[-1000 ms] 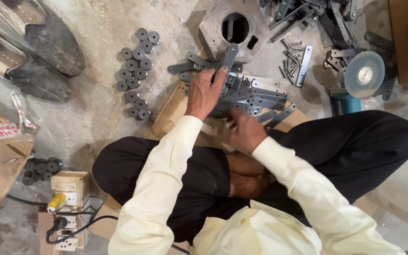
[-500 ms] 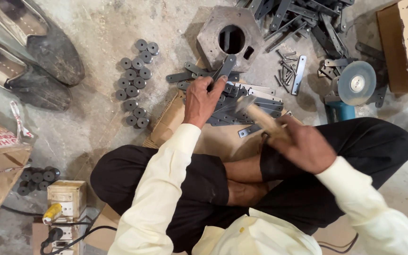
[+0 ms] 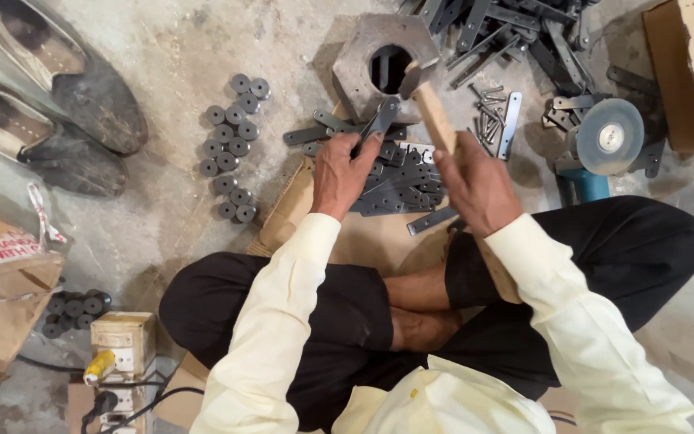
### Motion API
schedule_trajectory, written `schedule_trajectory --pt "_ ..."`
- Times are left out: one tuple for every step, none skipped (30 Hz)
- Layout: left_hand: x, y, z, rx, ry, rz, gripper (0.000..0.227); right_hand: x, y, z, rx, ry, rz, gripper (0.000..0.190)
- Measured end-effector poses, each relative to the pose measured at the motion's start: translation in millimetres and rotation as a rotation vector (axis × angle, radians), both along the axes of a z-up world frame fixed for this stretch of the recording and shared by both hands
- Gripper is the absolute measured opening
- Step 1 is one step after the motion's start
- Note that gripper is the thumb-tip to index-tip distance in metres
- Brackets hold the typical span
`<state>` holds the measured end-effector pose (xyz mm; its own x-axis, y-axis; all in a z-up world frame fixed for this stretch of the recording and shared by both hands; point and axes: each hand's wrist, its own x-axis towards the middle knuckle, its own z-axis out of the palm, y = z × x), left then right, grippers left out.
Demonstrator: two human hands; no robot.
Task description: The person is assembling metal components using a hammer and then finishing them with an angle grinder.
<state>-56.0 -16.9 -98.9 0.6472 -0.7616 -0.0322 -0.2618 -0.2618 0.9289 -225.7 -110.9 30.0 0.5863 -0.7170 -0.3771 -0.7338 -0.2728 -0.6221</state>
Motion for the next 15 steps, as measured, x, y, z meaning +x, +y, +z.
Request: schedule_trajectory --pt "1 2 5 0.007 0.003 0.005 0.043 1 2 9 0.007 0.003 0.005 0.032" --pt "1 2 9 0.02 0.015 -0.007 0.042 1 6 19 -0.023 -0.033 -0.025 0.032" --pt "1 3 14 0.033 0.027 -0.019 0.042 1 9 28 -0.052 -0.069 -0.055 0.032" --pt "1 2 14 0.031 0.028 -0.019 0.042 1 10 28 -0.054 -0.068 -0.054 0.032" --pt "1 1 16 0.046 0.054 -0.018 0.041 1 13 28 -0.151 -0.19 -0.034 0.034" --pt "2 0 18 0.059 0.076 -0.016 0.04 2 15 27 -0.249 -0.317 -0.012 0.037" --pt "2 1 11 0.056 0.072 -0.015 0.04 1 9 15 -0.252 -0.321 -0.01 0.037" --pt "1 1 4 0.017 0.037 -0.022 0.04 -2 3 3 -0.147 -0.085 -0.004 0.033" --pt "-1 1 -3 -0.022 0.002 -0.029 0.039 -5 -3 -9 -0.04 0.15 0.004 0.031" --pt "1 -1 1 -0.024 0.002 -0.034 0.039 -7 -9 -5 -0.042 0.149 -0.001 0.031" --pt "3 -4 5 -0.016 0.027 -0.059 0.041 -9 -14 -2 -0.041 0.079 -0.046 0.034" --pt "3 1 8 0.006 0.06 -0.072 0.043 -11 -16 0 -0.026 0.017 -0.079 0.038" --pt "1 6 6 0.018 0.068 -0.064 0.043 -15 -20 10 -0.014 0.024 -0.071 0.038" --pt "3 3 5 0.038 0.157 -0.071 0.043 -17 -29 21 -0.115 -0.025 -0.01 0.042" --pt "6 0 5 0.059 0.246 -0.078 0.043 -19 -37 33 -0.215 -0.075 0.051 0.05"
